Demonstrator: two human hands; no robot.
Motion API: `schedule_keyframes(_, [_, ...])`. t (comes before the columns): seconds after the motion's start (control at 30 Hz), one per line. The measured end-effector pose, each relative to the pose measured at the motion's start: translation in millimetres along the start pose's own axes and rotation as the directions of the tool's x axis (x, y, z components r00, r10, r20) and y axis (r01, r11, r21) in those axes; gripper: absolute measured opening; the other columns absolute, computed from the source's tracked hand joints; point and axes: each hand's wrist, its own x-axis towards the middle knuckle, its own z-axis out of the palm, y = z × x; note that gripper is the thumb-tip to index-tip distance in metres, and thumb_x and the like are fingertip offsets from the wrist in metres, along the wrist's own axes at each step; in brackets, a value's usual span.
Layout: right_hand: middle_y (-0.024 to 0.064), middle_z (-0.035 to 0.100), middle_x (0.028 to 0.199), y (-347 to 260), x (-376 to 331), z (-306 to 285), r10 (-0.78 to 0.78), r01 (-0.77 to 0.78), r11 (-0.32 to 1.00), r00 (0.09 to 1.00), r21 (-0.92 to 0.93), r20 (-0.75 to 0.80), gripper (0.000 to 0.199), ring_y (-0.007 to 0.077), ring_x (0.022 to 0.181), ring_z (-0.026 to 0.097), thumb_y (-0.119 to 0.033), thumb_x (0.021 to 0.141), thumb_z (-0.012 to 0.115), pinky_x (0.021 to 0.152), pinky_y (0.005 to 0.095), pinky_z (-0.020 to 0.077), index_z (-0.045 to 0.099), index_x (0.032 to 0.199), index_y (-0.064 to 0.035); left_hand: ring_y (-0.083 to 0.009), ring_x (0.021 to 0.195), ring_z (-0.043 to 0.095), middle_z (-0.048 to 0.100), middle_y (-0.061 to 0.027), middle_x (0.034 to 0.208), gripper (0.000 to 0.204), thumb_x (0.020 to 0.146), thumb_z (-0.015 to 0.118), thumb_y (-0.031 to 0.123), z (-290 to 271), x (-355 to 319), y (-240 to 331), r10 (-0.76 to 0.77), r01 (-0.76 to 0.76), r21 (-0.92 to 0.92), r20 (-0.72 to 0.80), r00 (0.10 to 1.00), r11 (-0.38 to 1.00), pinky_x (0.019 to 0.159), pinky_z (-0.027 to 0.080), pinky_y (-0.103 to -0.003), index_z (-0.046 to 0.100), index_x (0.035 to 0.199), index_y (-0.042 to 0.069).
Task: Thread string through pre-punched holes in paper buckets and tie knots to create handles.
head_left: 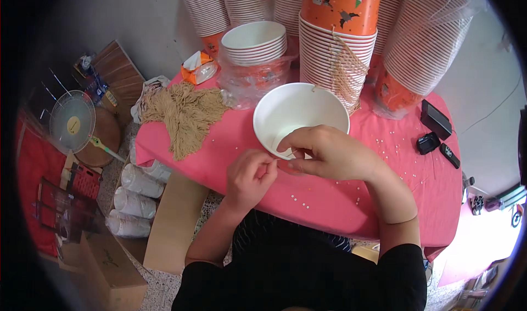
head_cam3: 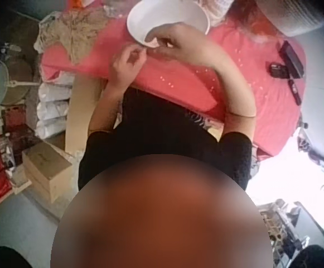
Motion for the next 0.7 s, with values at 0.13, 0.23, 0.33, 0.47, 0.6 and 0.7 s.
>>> schedule_keyframes(0.13, [0.0158, 0.066, 0.078, -5, -3, -7, 0.088, -0.088, 0.996, 0.996, -0.022, -0.019, 0.022, 0.0322, 0.075, 0.065, -0.012, 0.079, 0.066, 0.069, 0.0416, 0.0493, 0.067, 0.098, -0.0018, -0.0171, 0.065, 0.060, 0.060, -0.0086, 0.077, 0.018, 0.076, 0.072, -0.003, -12, 2, -1, -0.153, 0.151, -0.068, -0.025, 0.988, 0.986, 0.058, 0.048, -0.028, 0.057, 0.085, 0.001])
schedule_keyframes(0.23, [0.0158, 0.067, 0.079, 1, -6, -11, -0.028, 0.016, 0.993, 0.994, -0.115, -0.107, 0.019, 0.0316, 0.073, 0.065, -0.013, 0.081, 0.065, 0.068, 0.0418, 0.0496, 0.068, 0.097, -0.0028, -0.0135, 0.067, 0.059, 0.059, -0.0072, 0.080, 0.016, 0.080, 0.068, -0.006, -22, -7, -16, -0.225, 0.216, -0.139, -0.051, 0.973, 0.966, 0.062, 0.049, -0.026, 0.055, 0.086, 0.000])
schedule_keyframes(0.33, [0.0113, 0.067, 0.082, 9, -6, -10, -0.129, 0.114, 0.990, 0.973, -0.087, -0.193, 0.019, 0.0254, 0.067, 0.063, -0.003, 0.081, 0.064, 0.062, 0.0349, 0.0480, 0.066, 0.100, 0.0004, -0.0134, 0.068, 0.060, 0.063, -0.0108, 0.091, 0.010, 0.088, 0.056, -0.007, -31, -1, -11, -0.537, 0.429, -0.587, -0.010, 0.844, 0.686, 0.063, 0.051, -0.026, 0.054, 0.094, 0.001])
schedule_keyframes(0.47, [0.0144, 0.068, 0.082, -7, -10, -18, 0.099, -0.105, 0.992, 0.991, -0.068, -0.089, 0.018, 0.0319, 0.071, 0.065, -0.004, 0.080, 0.061, 0.067, 0.0412, 0.0500, 0.069, 0.097, -0.0033, -0.0140, 0.067, 0.060, 0.066, -0.0156, 0.099, 0.003, 0.094, 0.052, 0.007, -40, 17, -13, -0.586, 0.411, -0.806, 0.100, 0.804, 0.426, 0.055, 0.048, -0.025, 0.054, 0.092, 0.005])
schedule_keyframes(0.6, [0.0136, 0.066, 0.078, -14, -11, -23, 0.059, -0.059, 0.997, 0.998, -0.052, -0.007, 0.021, 0.0294, 0.067, 0.063, -0.001, 0.078, 0.059, 0.065, 0.0394, 0.0493, 0.067, 0.097, -0.0028, -0.0133, 0.063, 0.057, 0.067, -0.0140, 0.100, 0.007, 0.095, 0.052, 0.014, -48, 28, -12, -0.563, 0.431, -0.897, 0.310, 0.766, 0.092, 0.050, 0.044, -0.024, 0.053, 0.092, 0.007])
schedule_keyframes(0.7, [0.0134, 0.064, 0.074, -17, -8, -22, 0.101, -0.101, 0.995, 0.994, 0.002, 0.048, 0.019, 0.0274, 0.066, 0.062, -0.001, 0.076, 0.058, 0.064, 0.0387, 0.0486, 0.065, 0.094, -0.0015, -0.0115, 0.059, 0.052, 0.066, -0.0088, 0.092, 0.010, 0.097, 0.052, 0.018, -51, 36, -11, -0.585, 0.428, -0.904, 0.362, 0.726, -0.028, 0.047, 0.040, -0.023, 0.051, 0.093, 0.009])
